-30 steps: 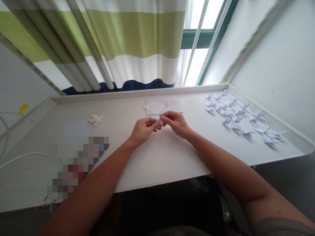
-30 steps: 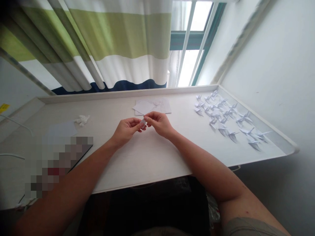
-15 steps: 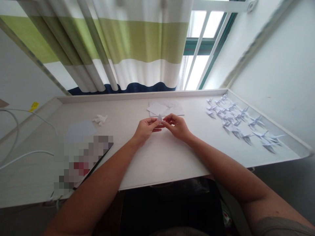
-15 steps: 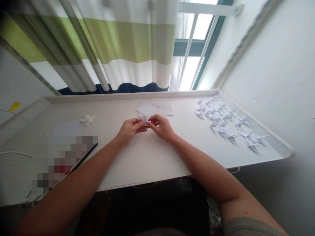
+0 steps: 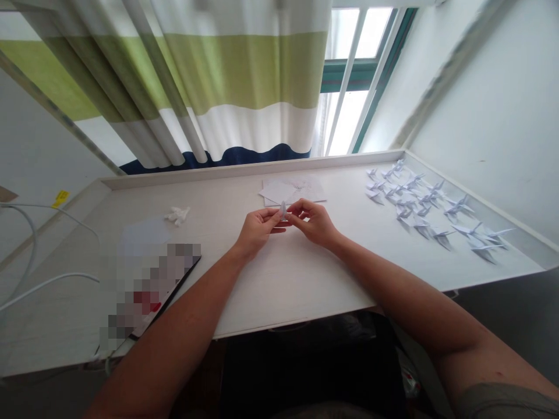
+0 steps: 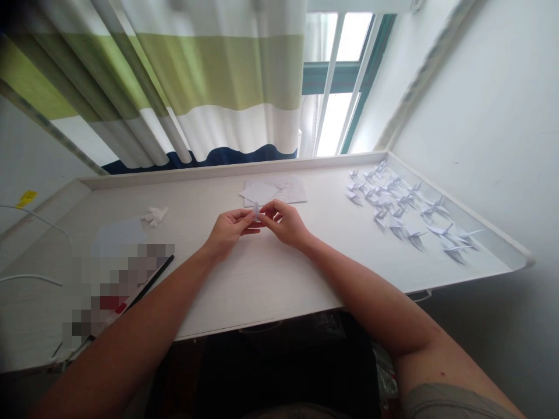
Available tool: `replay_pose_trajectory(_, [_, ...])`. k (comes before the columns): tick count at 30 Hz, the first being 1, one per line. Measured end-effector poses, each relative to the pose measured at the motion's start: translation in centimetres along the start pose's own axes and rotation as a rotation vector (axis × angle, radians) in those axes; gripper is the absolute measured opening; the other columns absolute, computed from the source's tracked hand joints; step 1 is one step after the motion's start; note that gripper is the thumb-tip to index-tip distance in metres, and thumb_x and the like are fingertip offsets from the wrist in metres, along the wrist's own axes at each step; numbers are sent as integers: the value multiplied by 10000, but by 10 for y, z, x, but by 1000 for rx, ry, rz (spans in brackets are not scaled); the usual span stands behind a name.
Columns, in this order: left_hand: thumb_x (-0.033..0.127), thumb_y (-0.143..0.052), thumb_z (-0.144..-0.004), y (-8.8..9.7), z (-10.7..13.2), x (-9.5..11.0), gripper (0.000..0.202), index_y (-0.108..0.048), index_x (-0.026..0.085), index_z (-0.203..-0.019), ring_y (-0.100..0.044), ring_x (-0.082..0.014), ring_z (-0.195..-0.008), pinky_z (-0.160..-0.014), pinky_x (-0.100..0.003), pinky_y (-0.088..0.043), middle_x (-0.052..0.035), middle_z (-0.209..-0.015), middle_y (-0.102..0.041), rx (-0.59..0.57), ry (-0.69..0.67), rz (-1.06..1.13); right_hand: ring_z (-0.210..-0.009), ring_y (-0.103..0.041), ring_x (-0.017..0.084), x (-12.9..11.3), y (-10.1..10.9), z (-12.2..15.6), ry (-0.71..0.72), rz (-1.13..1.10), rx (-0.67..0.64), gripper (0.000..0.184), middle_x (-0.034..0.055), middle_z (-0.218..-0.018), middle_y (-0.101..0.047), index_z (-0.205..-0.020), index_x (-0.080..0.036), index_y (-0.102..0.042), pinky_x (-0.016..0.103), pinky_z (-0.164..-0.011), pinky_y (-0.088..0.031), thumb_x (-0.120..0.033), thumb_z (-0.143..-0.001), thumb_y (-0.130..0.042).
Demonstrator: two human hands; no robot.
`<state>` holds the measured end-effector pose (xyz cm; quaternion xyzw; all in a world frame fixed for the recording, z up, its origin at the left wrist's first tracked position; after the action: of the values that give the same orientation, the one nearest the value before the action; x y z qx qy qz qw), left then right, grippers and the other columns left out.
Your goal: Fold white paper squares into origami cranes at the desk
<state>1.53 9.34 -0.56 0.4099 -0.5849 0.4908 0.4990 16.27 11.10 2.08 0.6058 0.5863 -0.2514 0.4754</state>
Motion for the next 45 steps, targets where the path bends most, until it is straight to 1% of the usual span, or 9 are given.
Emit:
replay_pose_trajectory(7, [547, -957, -716, 2, 1, 2, 514, -795, 150, -998, -819, -312, -1033, -920, -426, -621, -124, -1031, -847, 22, 8, -29, -796, -696, 199, 4, -1, -1, -9, 13, -18, 251, 52, -905, -788, -898, -225, -722, 366, -730, -570, -471, -889, -768])
replay_pose_trajectory(12, [519, -982, -686, 3, 3, 4, 511, -802, 145, -984, -818, -295, -1002, -917, -418, -614, -118, -981, -850, 43, 15, -54, -794, -698, 189, 4, -1, -1, 0, 23, -28, 220, 49, -910, -795, -902, -214, -729, 352, -723, -561, -431, -888, -765])
replay_pose_trajectory(19, [488, -997, -670, 4, 4, 6, 473, -791, 151, -930, -819, -287, -962, -874, -396, -608, -109, -932, -845, 71, 4, -85, -786, -697, 187, 3, -3, 0, 11, 21, -44, 222, 49, -896, -796, -900, -214, -733, 349, -719, -557, -435, -902, -754])
replay_pose_trajectory(22, [517, -982, -684, 3, 4, 7, 493, -791, 148, -949, -820, -300, -982, -891, -412, -616, -116, -959, -845, 52, -1, -85, -778, -691, 188, 3, -1, 0, 16, 14, -38, 240, 48, -888, -790, -891, -217, -728, 351, -715, -556, -453, -892, -769])
replay_pose_trajectory(25, [568, -934, -735, 0, 4, 8, 508, -803, 149, -991, -823, -310, -998, -906, -425, -624, -122, -1008, -845, 21, -1, -52, -760, -679, 186, 4, 1, -1, 7, 0, -29, 251, 45, -891, -783, -898, -222, -726, 354, -704, -550, -469, -892, -770])
replay_pose_trajectory(28, [559, -926, -748, -2, 3, 8, 509, -808, 151, -1028, -824, -314, -1006, -907, -427, -628, -124, -1031, -845, 1, -6, -35, -753, -670, 185, 5, 2, -1, -3, -9, -22, 236, 43, -884, -776, -901, -224, -727, 353, -697, -541, -457, -889, -768])
replay_pose_trajectory(33, [531, -950, -721, 1, 3, 6, 507, -801, 148, -1018, -827, -301, -961, -864, -408, -628, -119, -982, -849, 25, -17, -63, -716, -649, 173, 6, -2, -1, -13, -5, -36, 220, 39, -851, -766, -879, -216, -718, 343, -677, -517, -430, -876, -767])
replay_pose_trajectory(37, [530, -943, -735, 2, 3, 6, 480, -798, 149, -988, -827, -282, -920, -842, -391, -619, -116, -967, -848, 37, -22, -85, -703, -635, 169, 7, -2, 0, -22, 12, -37, 219, 37, -846, -766, -884, -216, -722, 336, -666, -509, -431, -878, -762])
replay_pose_trajectory(45, [517, -928, -760, 3, 2, 6, 460, -802, 142, -994, -826, -265, -874, -807, -366, -615, -115, -953, -846, 49, -31, -97, -701, -626, 166, 7, -2, 0, -21, 21, -39, 224, 43, -854, -767, -902, -211, -732, 334, -664, -502, -432, -884, -762])
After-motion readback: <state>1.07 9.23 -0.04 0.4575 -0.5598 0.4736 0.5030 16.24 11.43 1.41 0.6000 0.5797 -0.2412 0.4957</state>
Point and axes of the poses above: each hand's wrist, its own z-axis away from the middle knuckle, its own y-axis out of the back of the hand, x = y × z, the point moved 9 cm from there along -z, towards the middle knuckle
